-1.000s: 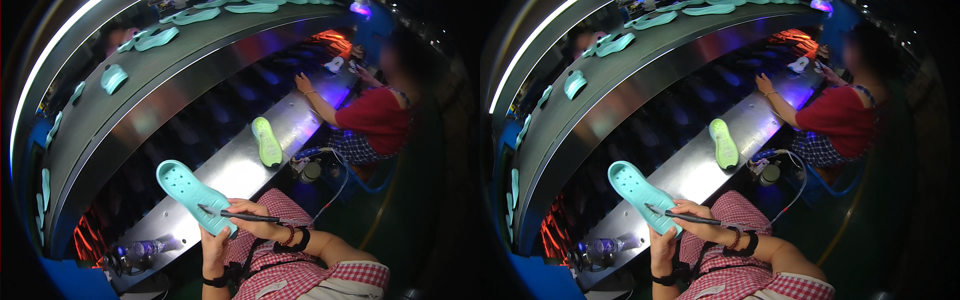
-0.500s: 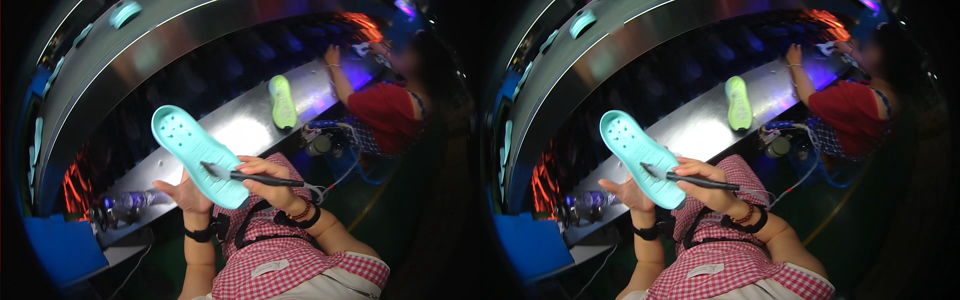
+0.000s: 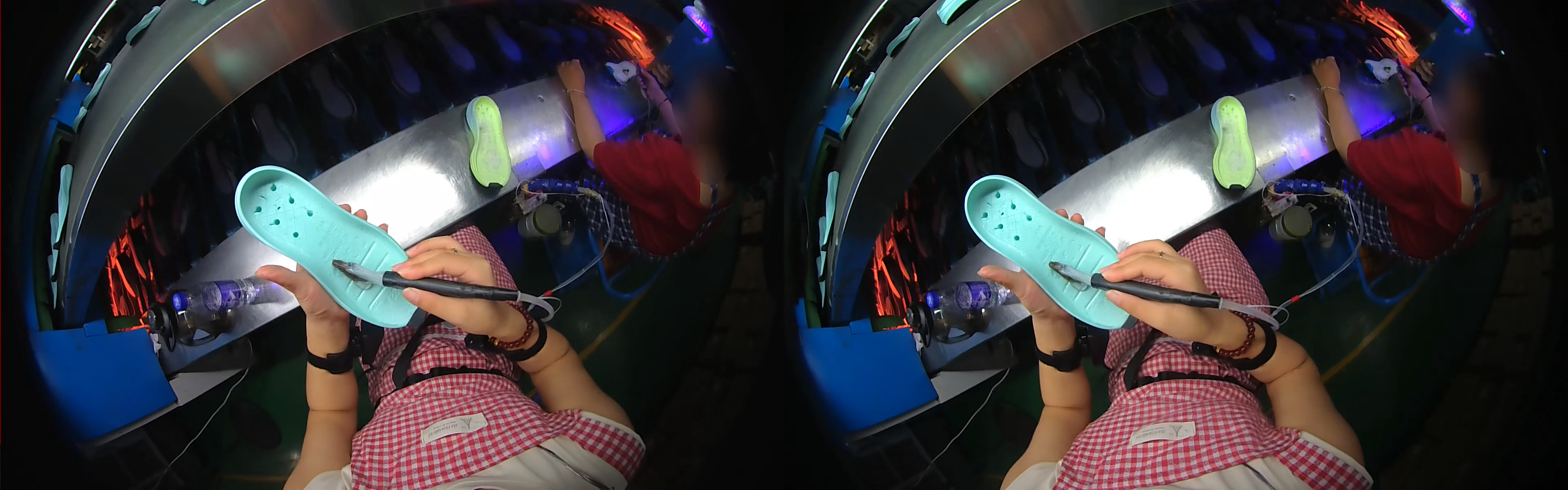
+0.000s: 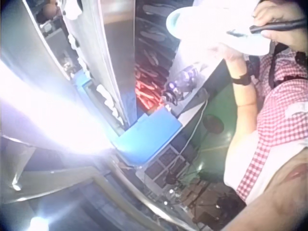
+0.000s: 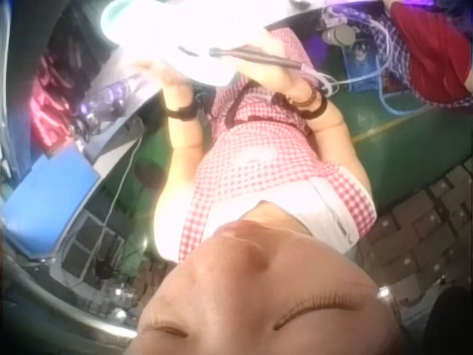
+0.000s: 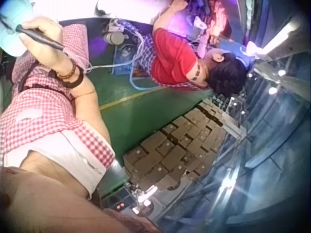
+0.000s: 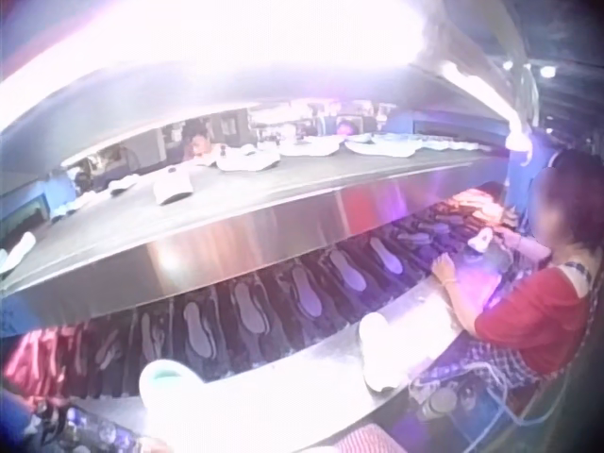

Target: Applying adhesive to shoe soles using a brush on a manufacturing conveyor line.

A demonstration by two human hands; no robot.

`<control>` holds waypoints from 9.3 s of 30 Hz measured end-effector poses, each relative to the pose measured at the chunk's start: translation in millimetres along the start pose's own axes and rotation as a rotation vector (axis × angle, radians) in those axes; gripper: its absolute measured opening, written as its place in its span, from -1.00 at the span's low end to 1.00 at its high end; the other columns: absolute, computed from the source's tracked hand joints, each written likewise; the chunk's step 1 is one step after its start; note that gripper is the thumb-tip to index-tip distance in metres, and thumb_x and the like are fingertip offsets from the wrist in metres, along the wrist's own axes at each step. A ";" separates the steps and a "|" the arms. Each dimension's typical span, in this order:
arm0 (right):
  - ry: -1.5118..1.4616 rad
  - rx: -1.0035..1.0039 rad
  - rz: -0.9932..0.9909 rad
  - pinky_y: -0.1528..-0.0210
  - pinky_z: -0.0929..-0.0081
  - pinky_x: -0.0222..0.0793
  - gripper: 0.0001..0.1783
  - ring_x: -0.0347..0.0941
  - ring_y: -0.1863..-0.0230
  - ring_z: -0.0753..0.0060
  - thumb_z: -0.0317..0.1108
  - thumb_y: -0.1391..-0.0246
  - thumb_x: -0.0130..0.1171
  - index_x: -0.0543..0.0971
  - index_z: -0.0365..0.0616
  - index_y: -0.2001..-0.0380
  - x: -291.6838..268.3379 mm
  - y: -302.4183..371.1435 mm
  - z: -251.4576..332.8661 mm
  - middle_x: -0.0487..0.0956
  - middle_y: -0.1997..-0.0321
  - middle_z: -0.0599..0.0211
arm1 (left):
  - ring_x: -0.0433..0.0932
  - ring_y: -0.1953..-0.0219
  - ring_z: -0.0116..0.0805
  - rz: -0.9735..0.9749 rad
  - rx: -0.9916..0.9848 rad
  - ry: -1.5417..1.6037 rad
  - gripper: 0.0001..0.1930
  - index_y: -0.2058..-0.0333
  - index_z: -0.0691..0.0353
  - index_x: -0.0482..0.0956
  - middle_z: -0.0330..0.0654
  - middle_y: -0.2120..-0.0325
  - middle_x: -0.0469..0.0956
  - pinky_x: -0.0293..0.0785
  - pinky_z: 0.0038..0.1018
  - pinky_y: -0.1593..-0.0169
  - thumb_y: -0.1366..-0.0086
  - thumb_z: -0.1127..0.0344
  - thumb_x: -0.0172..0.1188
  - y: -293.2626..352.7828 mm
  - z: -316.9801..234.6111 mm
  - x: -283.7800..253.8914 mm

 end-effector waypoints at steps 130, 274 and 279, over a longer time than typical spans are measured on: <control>0.278 -0.150 0.873 0.25 0.44 0.39 -0.77 0.49 0.27 0.18 -0.41 0.12 0.09 0.52 -0.12 0.29 -13.8 -34.8 32.2 0.57 0.28 0.24 | 0.58 0.31 -0.30 -0.267 -0.667 -0.305 -0.51 0.02 0.51 0.27 0.09 0.24 0.49 0.59 -0.53 0.32 -0.24 0.18 0.02 56.9 7.9 -9.4; -0.996 0.558 -0.683 0.65 0.76 0.20 -0.81 0.33 0.67 0.63 -0.44 -0.04 0.06 0.50 -0.19 0.24 -130.2 83.8 -162.0 0.48 0.47 0.44 | 0.24 -0.10 -0.13 -0.246 -0.813 -0.898 -0.42 -0.14 0.40 0.04 0.04 -0.10 0.19 0.13 -0.35 -0.17 -0.18 0.17 -0.28 223.9 119.4 -428.1; -0.947 0.647 -0.687 0.61 0.71 0.14 -0.79 0.23 0.67 0.65 -0.40 -0.05 0.05 0.49 -0.15 0.21 -118.2 82.2 -177.2 0.43 0.52 0.50 | -0.03 -0.25 -0.02 -0.493 -0.904 -0.863 -0.28 -0.19 0.47 -0.27 0.14 -0.22 -0.13 -0.09 -0.36 -0.26 -0.14 0.26 -0.17 183.1 101.0 -318.8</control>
Point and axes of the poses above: each hand's wrist, its own y-axis away from the middle knuckle, its own x-axis out of the palm, z = x × y, the point moved 10 cm from there along -y, towards the middle knuckle
